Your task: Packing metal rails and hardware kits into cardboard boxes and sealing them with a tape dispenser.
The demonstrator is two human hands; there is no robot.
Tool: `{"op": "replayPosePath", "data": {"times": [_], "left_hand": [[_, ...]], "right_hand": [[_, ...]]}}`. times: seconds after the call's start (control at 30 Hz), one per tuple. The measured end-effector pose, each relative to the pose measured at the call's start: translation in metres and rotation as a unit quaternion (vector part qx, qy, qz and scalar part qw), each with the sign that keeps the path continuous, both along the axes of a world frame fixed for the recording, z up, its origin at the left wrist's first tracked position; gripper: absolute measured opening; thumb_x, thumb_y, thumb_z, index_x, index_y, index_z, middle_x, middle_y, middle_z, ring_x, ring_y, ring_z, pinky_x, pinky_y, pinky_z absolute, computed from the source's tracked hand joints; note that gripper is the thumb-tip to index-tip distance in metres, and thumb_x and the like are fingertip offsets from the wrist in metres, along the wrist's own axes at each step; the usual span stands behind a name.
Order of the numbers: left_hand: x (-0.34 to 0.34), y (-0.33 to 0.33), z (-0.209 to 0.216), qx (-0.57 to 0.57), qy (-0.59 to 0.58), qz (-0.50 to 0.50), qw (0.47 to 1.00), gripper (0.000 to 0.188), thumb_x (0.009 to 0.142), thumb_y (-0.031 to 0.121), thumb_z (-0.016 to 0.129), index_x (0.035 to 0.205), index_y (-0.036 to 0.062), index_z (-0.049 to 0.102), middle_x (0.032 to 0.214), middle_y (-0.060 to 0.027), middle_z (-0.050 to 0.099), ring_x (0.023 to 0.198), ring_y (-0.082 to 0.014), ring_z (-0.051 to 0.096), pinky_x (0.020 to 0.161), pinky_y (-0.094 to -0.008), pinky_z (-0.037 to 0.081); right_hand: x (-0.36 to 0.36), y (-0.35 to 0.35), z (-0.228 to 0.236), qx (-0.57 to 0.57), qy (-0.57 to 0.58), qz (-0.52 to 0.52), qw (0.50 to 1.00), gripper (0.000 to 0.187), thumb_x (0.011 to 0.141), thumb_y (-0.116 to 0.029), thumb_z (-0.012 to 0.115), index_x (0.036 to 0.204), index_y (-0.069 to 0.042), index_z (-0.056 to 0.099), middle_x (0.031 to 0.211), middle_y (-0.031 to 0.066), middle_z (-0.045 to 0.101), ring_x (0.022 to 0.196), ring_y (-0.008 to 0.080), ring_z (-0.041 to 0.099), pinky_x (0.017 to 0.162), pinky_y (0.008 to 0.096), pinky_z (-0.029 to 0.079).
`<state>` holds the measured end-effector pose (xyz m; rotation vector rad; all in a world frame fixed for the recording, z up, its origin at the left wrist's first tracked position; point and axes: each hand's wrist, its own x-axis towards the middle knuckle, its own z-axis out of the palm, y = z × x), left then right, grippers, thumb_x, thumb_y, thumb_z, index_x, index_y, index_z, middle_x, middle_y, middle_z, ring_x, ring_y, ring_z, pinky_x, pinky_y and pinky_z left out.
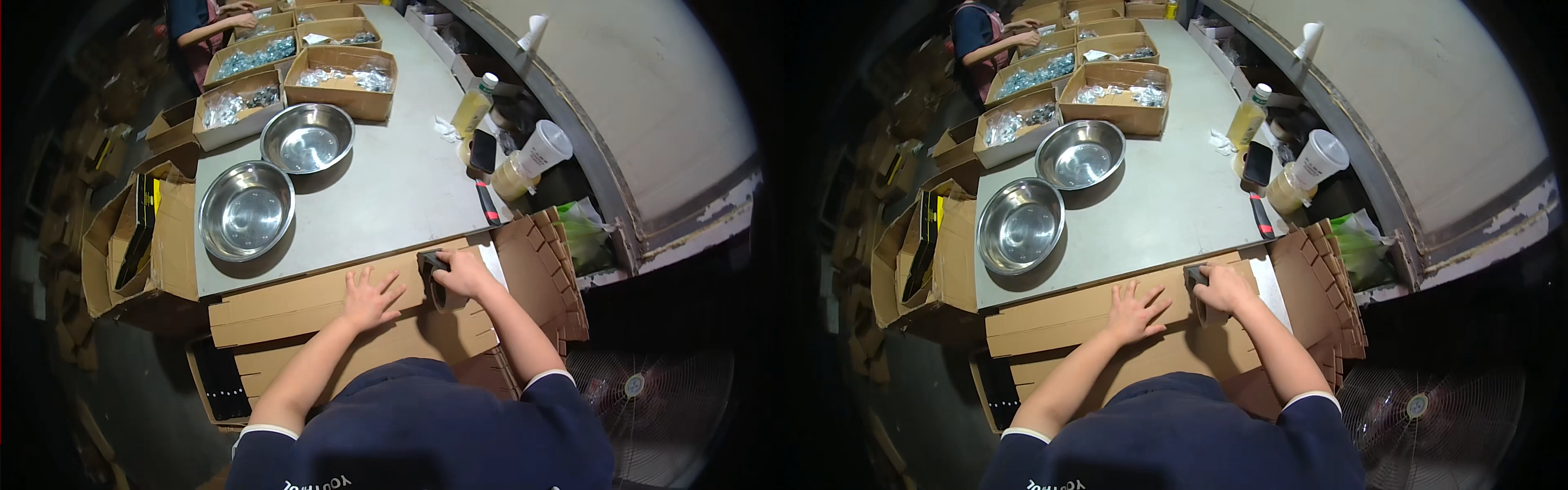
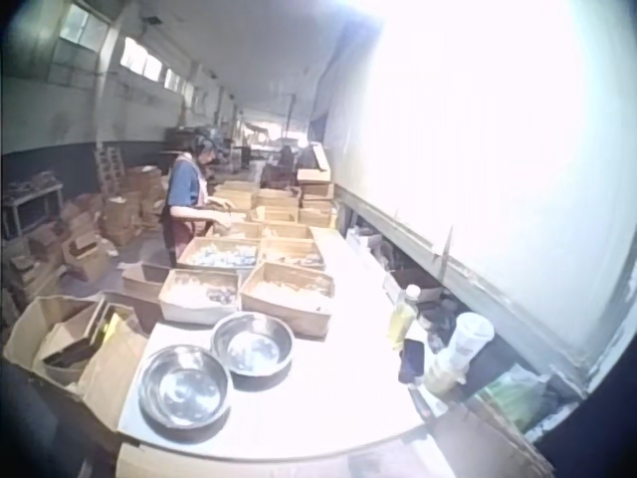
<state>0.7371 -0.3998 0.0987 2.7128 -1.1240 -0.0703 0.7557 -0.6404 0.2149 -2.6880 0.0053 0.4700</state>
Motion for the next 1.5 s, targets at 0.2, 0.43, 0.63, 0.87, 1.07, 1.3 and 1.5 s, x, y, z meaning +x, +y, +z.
{"op": "replayPosePath", "data": {"times": [0.2, 0.43, 0.63, 0.87, 1.07, 1.3, 1.5], "left_hand": [[-0.001, 0.003, 0.002, 0.014, -0.018, 0.018, 1.000, 0.066, 0.079, 0.064, 0.061, 0.139, 0.0386, 0.048, 0.150, 0.0040, 0.037, 0.132, -0.0417, 0.034, 0.098, -0.0686, 0.029], [-0.001, -0.028, 0.014, 0.027, 0.040, 0.017, 0.999, 0.063, 0.084, 0.063, 0.056, 0.135, 0.0261, 0.051, 0.154, -0.0035, 0.031, 0.137, -0.0437, 0.029, 0.100, -0.0760, 0.020], [0.018, -0.114, -0.003, -0.012, 0.049, 0.040, 0.998, 0.070, 0.079, 0.057, 0.066, 0.130, 0.0120, 0.050, 0.151, -0.0172, 0.031, 0.140, -0.0383, 0.028, 0.107, -0.0704, 0.018], [0.017, -0.131, 0.021, 0.080, 0.091, 0.060, 0.991, 0.095, 0.071, 0.040, 0.075, 0.151, 0.0368, 0.024, 0.151, -0.0186, 0.032, 0.138, -0.0389, 0.030, 0.111, -0.0593, 0.021], [-0.002, 0.048, 0.007, 0.045, 0.084, 0.044, 0.994, 0.087, 0.073, 0.043, 0.072, 0.147, 0.0504, 0.027, 0.149, -0.0178, 0.036, 0.136, -0.0397, 0.032, 0.110, -0.0580, 0.023], [-0.044, 0.262, 0.009, -0.026, -0.012, 0.077, 0.997, 0.062, 0.077, 0.060, 0.066, 0.135, 0.0438, 0.053, 0.152, -0.0135, 0.033, 0.136, -0.0448, 0.030, 0.111, -0.0637, 0.021], [-0.040, 0.273, -0.003, -0.078, -0.026, 0.067, 0.994, 0.053, 0.081, 0.057, 0.064, 0.130, 0.0369, 0.059, 0.152, -0.0105, 0.034, 0.137, -0.0432, 0.030, 0.113, -0.0618, 0.020]], "right_hand": [[-0.107, -0.005, 0.010, 0.063, 0.012, 0.022, 0.998, 0.053, 0.076, -0.031, 0.060, 0.121, -0.001, 0.062, 0.127, 0.0266, 0.058, 0.117, 0.0398, 0.057, 0.101, 0.0432, 0.045], [-0.113, -0.037, -0.058, 0.316, 0.111, -0.217, 0.917, 0.041, 0.082, -0.024, 0.061, 0.110, 0.005, 0.065, 0.090, 0.0108, 0.070, 0.084, 0.0188, 0.063, 0.079, 0.0311, 0.049], [-0.175, -0.048, -0.071, 0.352, 0.108, -0.209, 0.906, 0.055, 0.084, -0.024, 0.065, 0.127, 0.009, 0.056, 0.120, 0.0210, 0.065, 0.112, 0.0248, 0.062, 0.098, 0.0330, 0.045], [-0.213, -0.026, -0.045, 0.314, 0.034, -0.250, 0.915, 0.054, 0.081, -0.016, 0.070, 0.127, 0.008, 0.056, 0.117, 0.0197, 0.067, 0.109, 0.0245, 0.064, 0.097, 0.0319, 0.046], [-0.192, 0.024, -0.038, 0.335, 0.072, -0.204, 0.917, 0.052, 0.083, -0.017, 0.068, 0.128, 0.006, 0.056, 0.122, 0.0218, 0.064, 0.116, 0.0239, 0.060, 0.099, 0.0316, 0.044], [-0.089, 0.183, -0.001, 0.311, 0.100, 0.033, 0.945, 0.050, 0.086, -0.029, 0.062, 0.128, -0.003, 0.059, 0.099, 0.0179, 0.071, 0.092, 0.0201, 0.067, 0.083, 0.0314, 0.051], [-0.022, 0.304, 0.001, 0.107, -0.083, 0.038, 0.990, 0.049, 0.083, -0.028, 0.061, 0.126, -0.004, 0.061, 0.111, 0.0221, 0.067, 0.103, 0.0326, 0.065, 0.092, 0.0359, 0.049]]}}
